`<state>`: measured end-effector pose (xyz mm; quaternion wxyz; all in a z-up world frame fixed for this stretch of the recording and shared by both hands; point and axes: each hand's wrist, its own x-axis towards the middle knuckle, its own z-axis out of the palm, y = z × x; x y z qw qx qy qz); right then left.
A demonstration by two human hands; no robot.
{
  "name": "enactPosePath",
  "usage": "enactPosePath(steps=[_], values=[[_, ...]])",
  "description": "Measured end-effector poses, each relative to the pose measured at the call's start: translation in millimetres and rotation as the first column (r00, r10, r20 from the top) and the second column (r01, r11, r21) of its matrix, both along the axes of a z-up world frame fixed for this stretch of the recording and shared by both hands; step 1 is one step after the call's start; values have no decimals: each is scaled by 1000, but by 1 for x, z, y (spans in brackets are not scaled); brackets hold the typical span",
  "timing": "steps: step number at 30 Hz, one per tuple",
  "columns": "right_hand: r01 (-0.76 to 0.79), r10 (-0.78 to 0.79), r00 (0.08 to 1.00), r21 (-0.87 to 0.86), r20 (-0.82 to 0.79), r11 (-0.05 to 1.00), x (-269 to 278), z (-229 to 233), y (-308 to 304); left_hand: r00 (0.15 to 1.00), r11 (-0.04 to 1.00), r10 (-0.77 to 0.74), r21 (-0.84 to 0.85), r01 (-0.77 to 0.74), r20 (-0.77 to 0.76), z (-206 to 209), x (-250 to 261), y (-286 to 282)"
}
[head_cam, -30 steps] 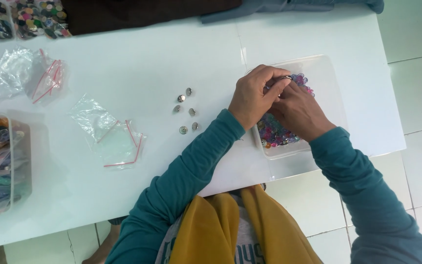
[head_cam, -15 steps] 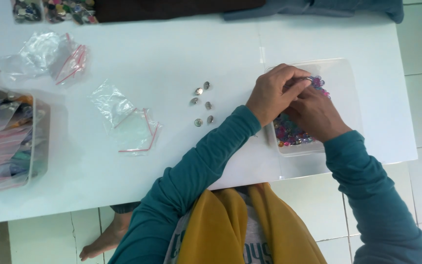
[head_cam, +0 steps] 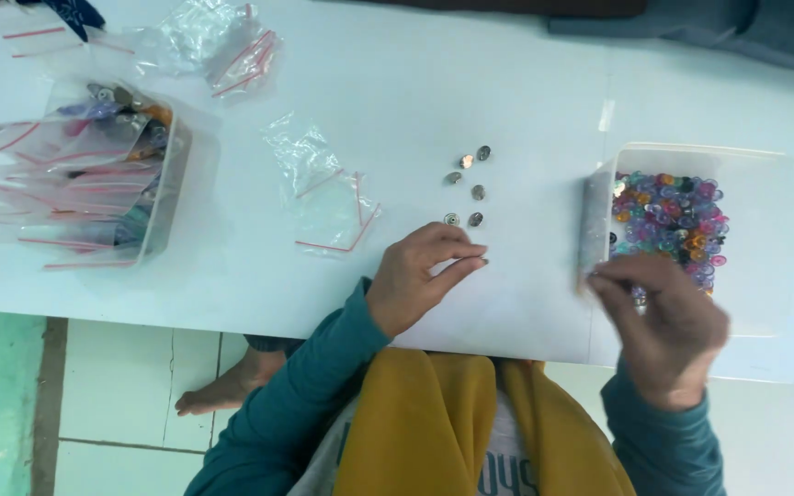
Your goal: Sorting specific buttons from a container into small plastic bags and sealing them
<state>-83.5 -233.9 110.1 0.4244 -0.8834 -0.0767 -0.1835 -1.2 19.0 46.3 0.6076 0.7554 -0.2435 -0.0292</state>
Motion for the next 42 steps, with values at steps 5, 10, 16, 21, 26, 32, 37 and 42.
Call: enactPosePath(steps=[5,10,16,21,26,32,37,42], values=[[54,-29,987,154,-161,987,15,-48,65,993,981,112,157,-116,37,-37,-7,29],[50,-45,993,48,-109,998,30,-69,84,958,929,182,281,-242,223,-50,-10,19],[42,-45,996,-33,-79,999,37,-71,85,936,891,142,369,-263,322,-43,-3,13],[43,-43,997,7,-66,999,32,-67,78,946,912,161,324,-252,283,-28,-1,8],[48,-44,995,54,-88,997,8,-25,57,945,953,75,255,-161,317,15,7,-14],[86,-98,988,-105,-118,991,-2,24,-8,903,984,-53,177,-26,426,38,17,-80],[122,-168,976,-290,-138,949,34,3,-67,812,954,-168,299,-9,559,33,35,-142],[-56,-142,955,-631,-260,774,79,-42,-93,666,830,-229,500,-249,710,9,63,-190]])
